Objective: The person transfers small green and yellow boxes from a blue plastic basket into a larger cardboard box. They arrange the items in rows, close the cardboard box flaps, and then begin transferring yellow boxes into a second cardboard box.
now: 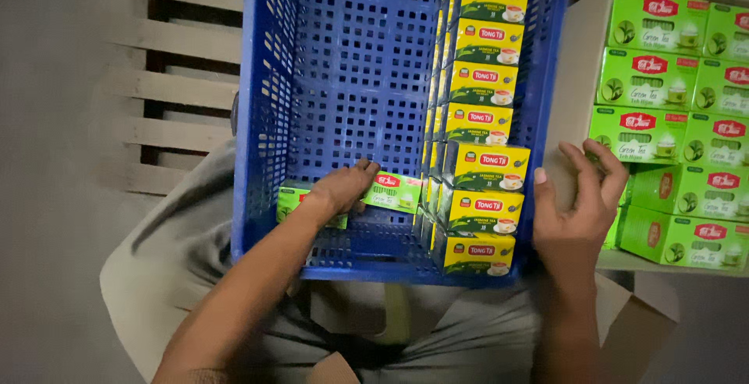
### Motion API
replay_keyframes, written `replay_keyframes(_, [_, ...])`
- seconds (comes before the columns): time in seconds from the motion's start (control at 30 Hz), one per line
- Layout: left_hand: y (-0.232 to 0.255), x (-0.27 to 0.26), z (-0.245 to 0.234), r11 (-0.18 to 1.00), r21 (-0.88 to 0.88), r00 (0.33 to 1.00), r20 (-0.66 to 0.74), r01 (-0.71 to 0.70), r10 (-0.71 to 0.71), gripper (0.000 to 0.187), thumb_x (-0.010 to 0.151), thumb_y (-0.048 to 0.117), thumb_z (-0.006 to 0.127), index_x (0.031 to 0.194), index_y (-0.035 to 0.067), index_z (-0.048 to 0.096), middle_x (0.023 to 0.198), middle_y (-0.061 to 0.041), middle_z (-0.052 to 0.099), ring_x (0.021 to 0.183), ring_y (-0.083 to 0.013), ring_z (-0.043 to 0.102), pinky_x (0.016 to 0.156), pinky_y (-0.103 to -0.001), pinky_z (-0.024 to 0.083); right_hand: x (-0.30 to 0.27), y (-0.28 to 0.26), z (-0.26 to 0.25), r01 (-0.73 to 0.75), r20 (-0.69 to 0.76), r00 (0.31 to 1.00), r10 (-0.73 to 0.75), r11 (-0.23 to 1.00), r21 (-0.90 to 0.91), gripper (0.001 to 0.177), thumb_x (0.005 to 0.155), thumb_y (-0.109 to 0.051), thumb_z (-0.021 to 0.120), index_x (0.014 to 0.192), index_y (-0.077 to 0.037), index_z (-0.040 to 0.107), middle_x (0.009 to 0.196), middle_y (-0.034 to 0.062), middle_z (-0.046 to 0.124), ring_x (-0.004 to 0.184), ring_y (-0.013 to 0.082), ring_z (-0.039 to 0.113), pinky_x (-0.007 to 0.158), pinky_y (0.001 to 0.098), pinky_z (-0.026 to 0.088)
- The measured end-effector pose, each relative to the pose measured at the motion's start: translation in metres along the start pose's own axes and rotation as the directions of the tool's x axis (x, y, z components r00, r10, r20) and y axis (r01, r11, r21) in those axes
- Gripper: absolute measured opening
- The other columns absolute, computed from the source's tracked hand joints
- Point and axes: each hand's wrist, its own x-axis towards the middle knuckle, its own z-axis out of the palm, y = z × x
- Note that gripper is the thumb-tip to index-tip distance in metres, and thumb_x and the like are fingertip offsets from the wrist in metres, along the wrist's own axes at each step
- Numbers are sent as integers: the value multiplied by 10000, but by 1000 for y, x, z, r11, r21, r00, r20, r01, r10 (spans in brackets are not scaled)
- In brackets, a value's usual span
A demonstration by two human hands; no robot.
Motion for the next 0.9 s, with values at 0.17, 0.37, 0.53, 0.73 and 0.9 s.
replay_keyframes(0.17, [-10, 4, -3, 992, -124, 977, -211, -16, -11, 765, 817, -1, 848, 1451, 73, 427, 1409, -210, 505, 1049, -546, 720, 889, -661, 568, 1, 3, 1, -15, 0, 1000, 15, 1000, 4, 364, 1096, -70, 696, 1435, 60, 686, 1524, 265, 483, 1475, 434, 532, 1283, 531, 412])
replay_keyframes(0.37, [-24, 5, -13, 979, -192, 944, -305, 69, -127, 887, 767, 61, 919, 1494, 115, 412, 1428, -180, 496, 1095, -565, 692, 918, -687, 554, 3, 5, 0, 1, -1, 1000, -1, 1000, 14, 373, 1111, -102, 688, 1442, 69, 672, 1510, 276, 479, 1460, 430, 528, 1283, 528, 409])
replay_keyframes(0.53, [-11, -17, -37, 990, -40, 928, -345, 137, -143, 953, 841, 206, 942, 1602, 127, 375, 1626, -168, 448, 1078, -621, 727, 975, -747, 608, -4, 44, 8, 55, -17, 998, -55, 998, 5, 397, 1051, -125, 786, 1424, -17, 701, 1447, 246, 484, 1458, 531, 505, 1283, 619, 362])
replay_keyframes(0.73, [13, -54, -63, 980, -72, 876, -440, 185, -198, 945, 821, 294, 934, 1605, 236, 410, 1570, -84, 510, 1059, -589, 739, 921, -736, 607, -2, 31, 4, 16, -37, 999, -15, 999, 44, 418, 1017, -59, 765, 1422, 0, 685, 1451, 264, 493, 1460, 572, 500, 1258, 664, 370])
replay_keyframes(0.9, [43, -99, -86, 952, -295, 722, -640, 83, -262, 856, 748, 315, 968, 1492, 178, 568, 1345, -108, 733, 1276, -436, 680, 1079, -608, 543, -7, 46, 12, 34, -97, 995, -28, 998, 58, 424, 997, -83, 771, 1412, -50, 694, 1413, 229, 541, 1420, 529, 546, 1222, 632, 404])
